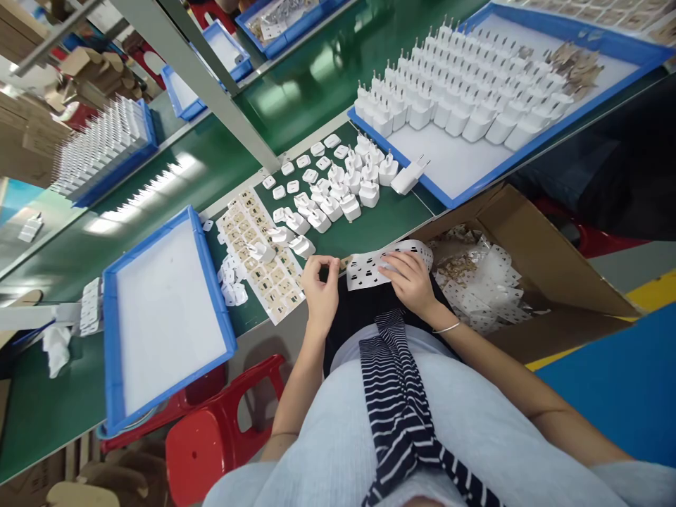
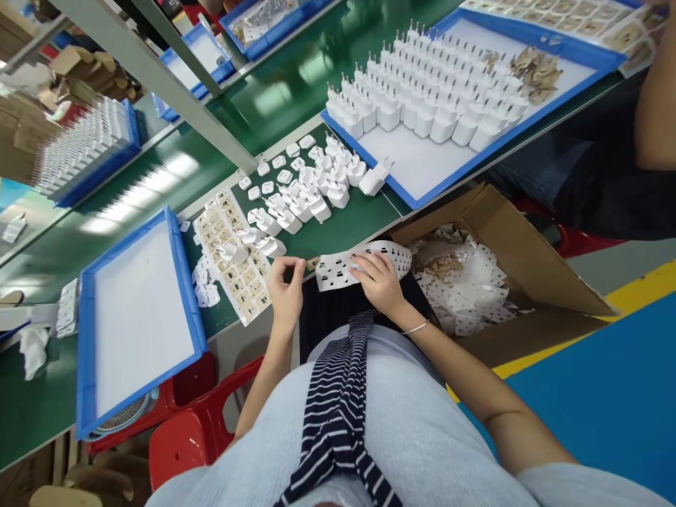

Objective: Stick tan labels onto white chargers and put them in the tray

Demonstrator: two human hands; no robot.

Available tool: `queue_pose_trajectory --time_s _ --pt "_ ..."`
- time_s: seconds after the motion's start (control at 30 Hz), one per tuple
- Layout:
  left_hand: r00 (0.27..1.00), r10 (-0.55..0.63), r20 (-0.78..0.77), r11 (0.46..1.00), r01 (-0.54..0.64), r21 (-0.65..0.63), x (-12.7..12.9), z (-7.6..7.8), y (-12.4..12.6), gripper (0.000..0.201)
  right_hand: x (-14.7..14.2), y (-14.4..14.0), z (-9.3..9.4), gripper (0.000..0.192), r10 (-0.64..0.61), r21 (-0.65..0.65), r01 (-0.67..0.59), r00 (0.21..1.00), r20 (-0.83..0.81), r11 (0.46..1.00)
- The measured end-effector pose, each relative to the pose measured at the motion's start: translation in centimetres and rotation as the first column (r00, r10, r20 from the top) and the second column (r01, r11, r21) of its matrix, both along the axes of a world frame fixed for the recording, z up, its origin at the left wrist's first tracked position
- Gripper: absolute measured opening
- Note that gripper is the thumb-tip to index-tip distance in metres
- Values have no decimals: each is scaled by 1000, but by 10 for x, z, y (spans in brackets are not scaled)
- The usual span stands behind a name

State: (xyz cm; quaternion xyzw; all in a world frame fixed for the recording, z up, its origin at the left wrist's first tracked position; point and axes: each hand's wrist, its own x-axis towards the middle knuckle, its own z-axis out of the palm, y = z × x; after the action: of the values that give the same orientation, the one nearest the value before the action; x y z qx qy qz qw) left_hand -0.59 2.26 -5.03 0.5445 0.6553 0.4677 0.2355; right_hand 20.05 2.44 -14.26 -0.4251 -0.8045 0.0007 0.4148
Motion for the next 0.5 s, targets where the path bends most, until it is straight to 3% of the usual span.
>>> queue_pose_trajectory --time_s 0.07,0.13,0.17,0.23,0.33,0.43,0.5 --pt "997 31 75 999 -31 -11 -5 1 1 21 22 -2 -17 35 -32 -62 34 999 30 998" --pt "993 47 112 999 -45 -18 -9 2 1 22 57 -5 -42 36 -103 -211 118 991 83 970" --pt "990 50 132 999 -48 -22 -9 2 0 22 78 -7 -56 34 -162 -326 193 979 120 925" --pt "980 43 194 999 -39 -28 -8 1 -1 24 121 -13 -83 34 -315 -576 385 923 223 721" --pt "940 9 341 999 4 -37 -2 0 -2 28 170 -26 -112 37 -438 -666 526 841 317 529" --pt "919 -6 394 999 22 -36 3 1 -1 30 186 -33 -123 42 -522 -709 591 773 360 386" --pt "928 6 372 999 8 -36 5 2 0 29 182 -25 -121 54 -565 -730 592 750 343 343"
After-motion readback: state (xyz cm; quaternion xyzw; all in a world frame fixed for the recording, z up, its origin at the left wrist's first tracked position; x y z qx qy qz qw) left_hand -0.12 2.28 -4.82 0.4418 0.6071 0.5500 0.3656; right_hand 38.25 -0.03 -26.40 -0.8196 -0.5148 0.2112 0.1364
